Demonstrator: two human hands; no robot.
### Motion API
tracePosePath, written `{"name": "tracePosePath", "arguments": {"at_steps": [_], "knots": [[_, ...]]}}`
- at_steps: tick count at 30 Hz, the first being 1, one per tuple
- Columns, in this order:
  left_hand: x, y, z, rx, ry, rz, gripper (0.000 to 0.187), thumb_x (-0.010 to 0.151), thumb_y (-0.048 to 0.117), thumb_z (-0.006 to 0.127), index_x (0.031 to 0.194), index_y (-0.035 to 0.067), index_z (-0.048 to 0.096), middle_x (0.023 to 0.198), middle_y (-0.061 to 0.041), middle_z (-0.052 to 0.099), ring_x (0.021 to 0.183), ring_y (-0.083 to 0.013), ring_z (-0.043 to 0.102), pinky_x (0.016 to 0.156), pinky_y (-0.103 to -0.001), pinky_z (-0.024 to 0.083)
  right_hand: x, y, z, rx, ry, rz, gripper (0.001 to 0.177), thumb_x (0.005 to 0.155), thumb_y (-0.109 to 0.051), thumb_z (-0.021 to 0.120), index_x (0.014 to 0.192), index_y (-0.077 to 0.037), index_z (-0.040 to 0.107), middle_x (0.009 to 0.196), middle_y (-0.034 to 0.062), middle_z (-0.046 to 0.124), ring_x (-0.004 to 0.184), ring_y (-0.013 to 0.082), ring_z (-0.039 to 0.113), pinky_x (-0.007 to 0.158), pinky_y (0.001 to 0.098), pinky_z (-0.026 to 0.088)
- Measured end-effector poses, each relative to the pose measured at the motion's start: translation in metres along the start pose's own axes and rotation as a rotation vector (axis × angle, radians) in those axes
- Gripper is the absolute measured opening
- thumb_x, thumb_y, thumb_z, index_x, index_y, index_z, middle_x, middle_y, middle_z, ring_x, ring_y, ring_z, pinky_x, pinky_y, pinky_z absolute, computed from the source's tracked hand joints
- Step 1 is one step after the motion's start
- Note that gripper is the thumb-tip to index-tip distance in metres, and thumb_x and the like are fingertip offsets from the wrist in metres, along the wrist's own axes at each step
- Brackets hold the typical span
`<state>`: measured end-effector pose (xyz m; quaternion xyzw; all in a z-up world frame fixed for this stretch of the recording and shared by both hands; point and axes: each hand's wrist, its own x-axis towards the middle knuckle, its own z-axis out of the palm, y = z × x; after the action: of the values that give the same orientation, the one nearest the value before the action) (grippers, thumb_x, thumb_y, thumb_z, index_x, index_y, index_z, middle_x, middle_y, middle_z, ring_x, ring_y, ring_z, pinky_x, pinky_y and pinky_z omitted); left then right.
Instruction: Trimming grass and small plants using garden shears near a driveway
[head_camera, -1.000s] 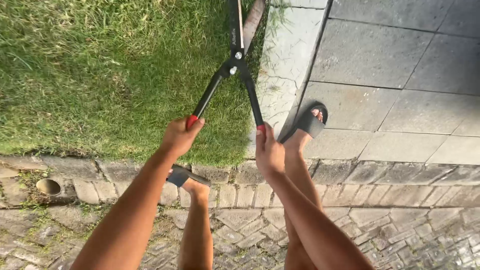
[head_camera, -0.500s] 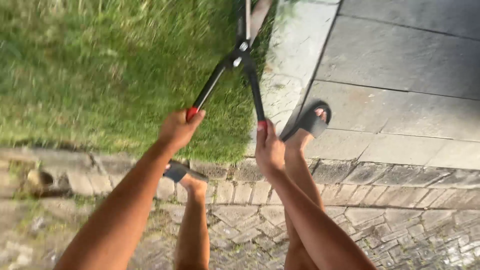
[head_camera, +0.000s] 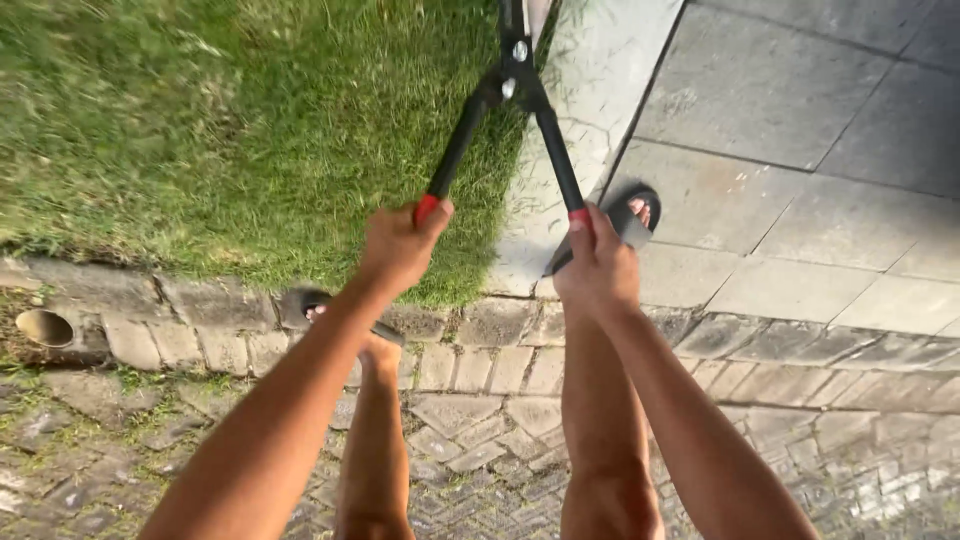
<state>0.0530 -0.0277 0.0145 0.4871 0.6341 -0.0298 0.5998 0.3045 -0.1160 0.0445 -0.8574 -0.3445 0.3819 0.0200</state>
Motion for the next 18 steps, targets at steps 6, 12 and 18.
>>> {"name": "tracePosePath", "arguments": {"at_steps": [6, 12, 18], "knots": [[-0.042, -0.014, 0.000, -0.080, -0.158, -0.069, 0.060, 0.102, 0.063, 0.051, 0.075, 0.010, 0.056, 0.048, -0.011, 0.053, 0.036, -0.0202, 0.056, 0.035, -0.030, 0.047, -0.069, -0.037, -0.050, -0.053, 0.015, 0.012, 0.042, 0.096, -0.047, 0.049, 0.129, -0.026, 0.066, 0.087, 0.0200, 0.074, 0.084, 0.0410, 0.072, 0.076, 0.0587, 0.054], [-0.038, 0.012, 0.011, 0.006, -0.136, -0.008, 0.054, 0.101, 0.057, 0.051, 0.088, 0.006, 0.059, 0.052, -0.016, 0.057, 0.042, -0.0288, 0.064, 0.040, -0.038, 0.050, -0.073, -0.031, -0.076, -0.159, -0.011, 0.030, 0.051, 0.095, -0.038, 0.046, 0.143, -0.027, 0.054, 0.105, 0.0221, 0.073, 0.094, 0.0420, 0.070, 0.084, 0.0587, 0.054], [-0.017, 0.022, 0.033, 0.140, 0.013, 0.037, 0.046, 0.105, 0.052, 0.047, 0.104, 0.008, 0.062, 0.071, -0.017, 0.066, 0.066, -0.0361, 0.068, 0.059, -0.046, 0.054, -0.048, -0.029, -0.068, -0.194, 0.062, -0.096, 0.052, 0.095, -0.031, 0.046, 0.146, -0.019, 0.052, 0.121, 0.0254, 0.067, 0.098, 0.0488, 0.067, 0.085, 0.0618, 0.052]]}}
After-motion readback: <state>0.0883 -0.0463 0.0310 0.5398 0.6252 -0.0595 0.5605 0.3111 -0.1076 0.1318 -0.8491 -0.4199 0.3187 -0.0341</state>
